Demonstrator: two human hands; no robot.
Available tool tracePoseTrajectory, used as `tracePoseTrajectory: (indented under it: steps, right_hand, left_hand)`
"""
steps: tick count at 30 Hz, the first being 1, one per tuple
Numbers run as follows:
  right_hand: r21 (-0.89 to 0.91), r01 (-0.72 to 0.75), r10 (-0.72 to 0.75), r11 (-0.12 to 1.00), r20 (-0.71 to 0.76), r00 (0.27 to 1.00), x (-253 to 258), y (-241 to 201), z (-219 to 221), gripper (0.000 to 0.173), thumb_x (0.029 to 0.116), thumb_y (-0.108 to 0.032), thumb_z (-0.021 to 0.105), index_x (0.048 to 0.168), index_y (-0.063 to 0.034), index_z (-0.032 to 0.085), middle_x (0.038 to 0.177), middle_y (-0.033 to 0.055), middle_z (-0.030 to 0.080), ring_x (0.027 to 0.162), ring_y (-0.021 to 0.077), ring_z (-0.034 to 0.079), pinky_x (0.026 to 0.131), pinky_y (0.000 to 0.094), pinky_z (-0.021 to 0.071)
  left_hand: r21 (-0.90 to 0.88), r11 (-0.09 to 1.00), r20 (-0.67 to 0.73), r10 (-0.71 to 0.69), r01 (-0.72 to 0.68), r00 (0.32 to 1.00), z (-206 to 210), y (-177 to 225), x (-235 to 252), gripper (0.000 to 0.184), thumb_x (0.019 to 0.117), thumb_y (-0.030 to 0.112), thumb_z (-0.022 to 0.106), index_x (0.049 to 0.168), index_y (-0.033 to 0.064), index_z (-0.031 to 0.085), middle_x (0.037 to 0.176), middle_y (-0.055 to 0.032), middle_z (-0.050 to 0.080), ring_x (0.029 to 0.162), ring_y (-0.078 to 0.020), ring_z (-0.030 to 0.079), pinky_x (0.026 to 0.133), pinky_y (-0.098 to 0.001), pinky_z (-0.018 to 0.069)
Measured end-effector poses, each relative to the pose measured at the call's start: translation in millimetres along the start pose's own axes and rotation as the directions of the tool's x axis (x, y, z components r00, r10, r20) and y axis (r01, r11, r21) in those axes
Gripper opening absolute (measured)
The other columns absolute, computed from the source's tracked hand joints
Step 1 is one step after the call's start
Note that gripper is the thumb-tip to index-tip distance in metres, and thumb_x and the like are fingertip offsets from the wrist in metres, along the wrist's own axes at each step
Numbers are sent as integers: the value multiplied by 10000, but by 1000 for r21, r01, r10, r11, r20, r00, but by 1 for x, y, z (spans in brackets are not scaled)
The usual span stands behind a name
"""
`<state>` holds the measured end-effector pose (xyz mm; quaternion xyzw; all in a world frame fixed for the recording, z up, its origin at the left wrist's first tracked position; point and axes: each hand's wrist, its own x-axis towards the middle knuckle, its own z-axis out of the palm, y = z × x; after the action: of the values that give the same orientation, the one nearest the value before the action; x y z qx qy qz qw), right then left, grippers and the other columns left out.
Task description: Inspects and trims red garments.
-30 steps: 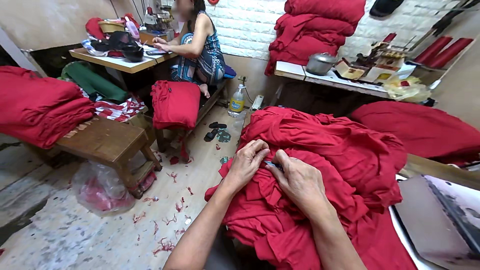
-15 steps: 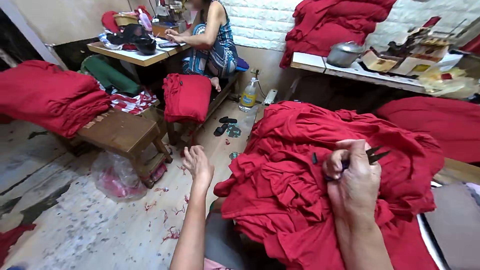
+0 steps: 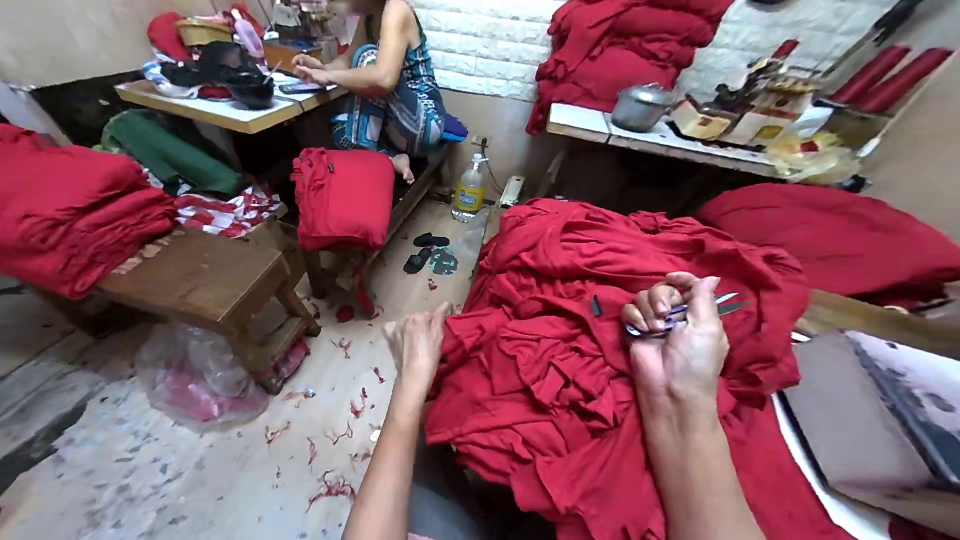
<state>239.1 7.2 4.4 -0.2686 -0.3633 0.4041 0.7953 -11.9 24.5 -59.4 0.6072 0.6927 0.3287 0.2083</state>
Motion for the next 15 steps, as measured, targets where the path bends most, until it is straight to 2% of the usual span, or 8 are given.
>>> tracePoseTrajectory:
  steps: [1,3,4,6,8,10,12,15]
  right_hand:
    - [46,-9,10,999,-19,1000,1,0,-1,477,1136,-275,135,932,-137,543,564,-100,471,457,10,442,467,150,403]
    - [99,-24,30,995,-55,998,2,0,-1,473,1138,-296,144,927,-147,540,560,-99,461,456,11,438,466,150,399]
    - [111,-29,37,993,-69,997,2,0,1,467,1138,-296,156,920,-148,542,557,-97,460,453,12,435,461,151,398]
    - [113,-34,43,993,-77,996,1,1,1,452,1138,-297,174,915,-152,539,557,-99,448,451,11,427,462,149,398]
    - [120,-31,38,992,-58,998,1,3,-1,465,1137,-306,182,897,-151,549,550,-98,449,451,12,433,467,150,407]
    - [113,-26,33,993,-58,998,2,3,-1,469,1136,-302,190,876,-153,551,544,-100,448,448,11,436,465,147,405]
    - [74,-17,21,997,-61,998,2,3,0,469,1135,-298,188,876,-153,550,538,-100,444,446,13,435,466,151,405]
    - [55,-18,22,998,-67,997,-1,3,1,459,1135,-290,190,893,-145,552,536,-102,433,438,14,423,455,148,391]
  left_hand:
    - [4,999,-82,34,-34,996,1,0,1,445,1067,361,501,1084,-7,750,1088,-221,719,1131,-417,628,1058,-640,332]
    - [-105,982,-230,129,-157,965,3,3,1,364,1041,290,558,1043,-36,720,1037,-215,697,1042,-382,645,990,-595,424]
    - [-181,952,-295,186,-246,937,3,9,0,322,1027,259,584,1007,-34,716,969,-180,693,940,-306,662,902,-509,497]
    - [-332,834,-372,313,-440,874,4,28,-8,238,990,203,638,946,-19,713,866,-93,673,797,-138,645,776,-320,537]
    - [-361,660,-405,526,-659,748,9,50,-14,205,926,174,718,961,-27,729,916,-101,715,875,-139,689,840,-308,563]
    - [-252,524,-331,743,-814,581,16,70,-16,371,884,228,779,1149,-21,706,1139,-172,712,1112,-268,668,1002,-421,517]
    - [-110,461,-227,851,-880,474,26,85,-10,456,906,275,759,1298,56,681,1248,-158,678,1172,-298,643,1000,-446,518]
    - [-197,399,-287,850,-895,442,34,91,0,127,953,116,682,1002,36,767,991,-101,738,961,-196,699,877,-326,562]
